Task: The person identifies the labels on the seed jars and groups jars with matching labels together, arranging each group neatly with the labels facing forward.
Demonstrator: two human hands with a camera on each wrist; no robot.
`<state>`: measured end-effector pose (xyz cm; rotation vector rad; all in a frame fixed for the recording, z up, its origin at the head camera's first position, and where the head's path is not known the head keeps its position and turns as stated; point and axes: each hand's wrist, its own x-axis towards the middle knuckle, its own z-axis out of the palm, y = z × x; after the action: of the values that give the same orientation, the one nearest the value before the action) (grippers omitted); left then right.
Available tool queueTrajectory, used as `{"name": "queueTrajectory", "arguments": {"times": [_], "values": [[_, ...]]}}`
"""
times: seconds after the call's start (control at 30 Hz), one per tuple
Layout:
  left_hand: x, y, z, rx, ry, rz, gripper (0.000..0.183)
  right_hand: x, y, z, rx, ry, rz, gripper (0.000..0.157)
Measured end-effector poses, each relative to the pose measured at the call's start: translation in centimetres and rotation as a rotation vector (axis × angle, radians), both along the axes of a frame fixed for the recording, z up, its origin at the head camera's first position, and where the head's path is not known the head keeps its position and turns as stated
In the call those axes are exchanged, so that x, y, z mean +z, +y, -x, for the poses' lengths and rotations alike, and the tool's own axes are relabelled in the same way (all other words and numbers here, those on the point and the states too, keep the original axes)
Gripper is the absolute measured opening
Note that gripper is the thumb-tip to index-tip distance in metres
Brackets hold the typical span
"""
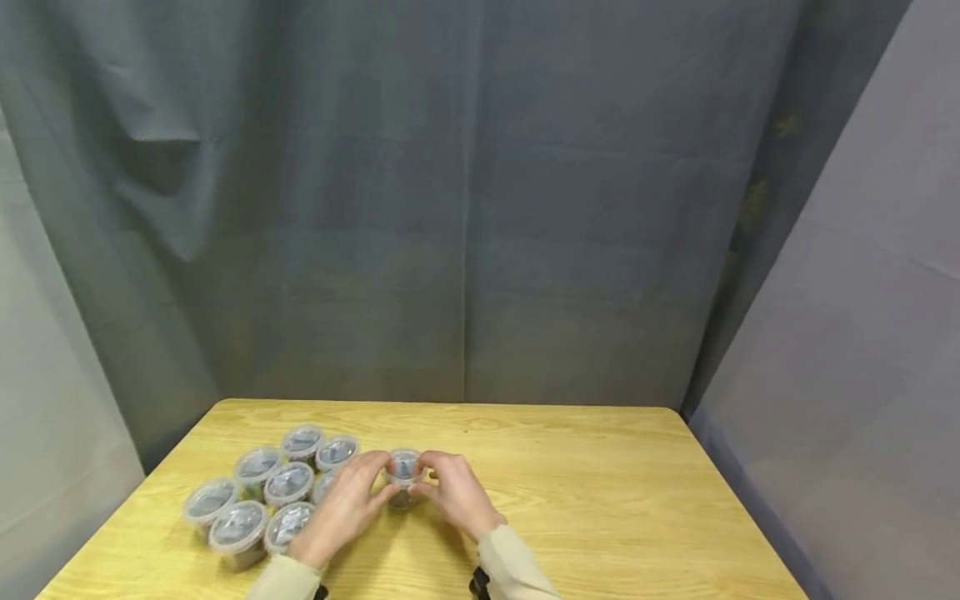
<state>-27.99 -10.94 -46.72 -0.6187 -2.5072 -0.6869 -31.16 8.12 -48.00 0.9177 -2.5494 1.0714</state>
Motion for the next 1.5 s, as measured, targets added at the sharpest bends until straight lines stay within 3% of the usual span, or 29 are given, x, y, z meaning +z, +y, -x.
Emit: {"name": "queueTrajectory", "arguments": {"times": [0.13, 0.4, 0.63, 0.87, 1.07, 1.33, 1.5], "values": [[-0.2, 0.4, -0.4, -0.016, -0.105, -0.092, 0.023, -0.1, 0.7, -0.4, -0.004, -0.052, 0.074, 0.012], [-0.6, 1.6, -1.1, -0.076, -0.311, -0.311, 0.052, -0.6, 2.5, -1.1, -0.092, -0.115, 0.182, 0.015], [-1.3, 3.0, -0.8, -0.096, -0.263, -0.367, 0.051, -0.2, 4.0, -1.9, -0.207, -0.156, 0.24, 0.018], [-1.4, 3.7, -0.4, -0.094, -0.301, -0.426, 0.044, 0.2, 4.6, -2.5, -0.264, -0.196, 0.327, 0.021], [-1.2, 4.1, 0.0, -0.125, -0.368, -0.457, 0.047, 0.4, 5.2, -2.5, -0.316, -0.238, 0.363, 0.019], [-0.9, 4.6, 0.5, -0.165, -0.512, -0.617, 0.057, 0.4, 5.7, -2.3, -0.284, -0.276, 0.429, 0.02], [-1.1, 4.9, 0.7, -0.189, -0.577, -0.715, 0.059, 0.0, 5.8, -2.1, -0.254, -0.352, 0.513, 0.018]]}}
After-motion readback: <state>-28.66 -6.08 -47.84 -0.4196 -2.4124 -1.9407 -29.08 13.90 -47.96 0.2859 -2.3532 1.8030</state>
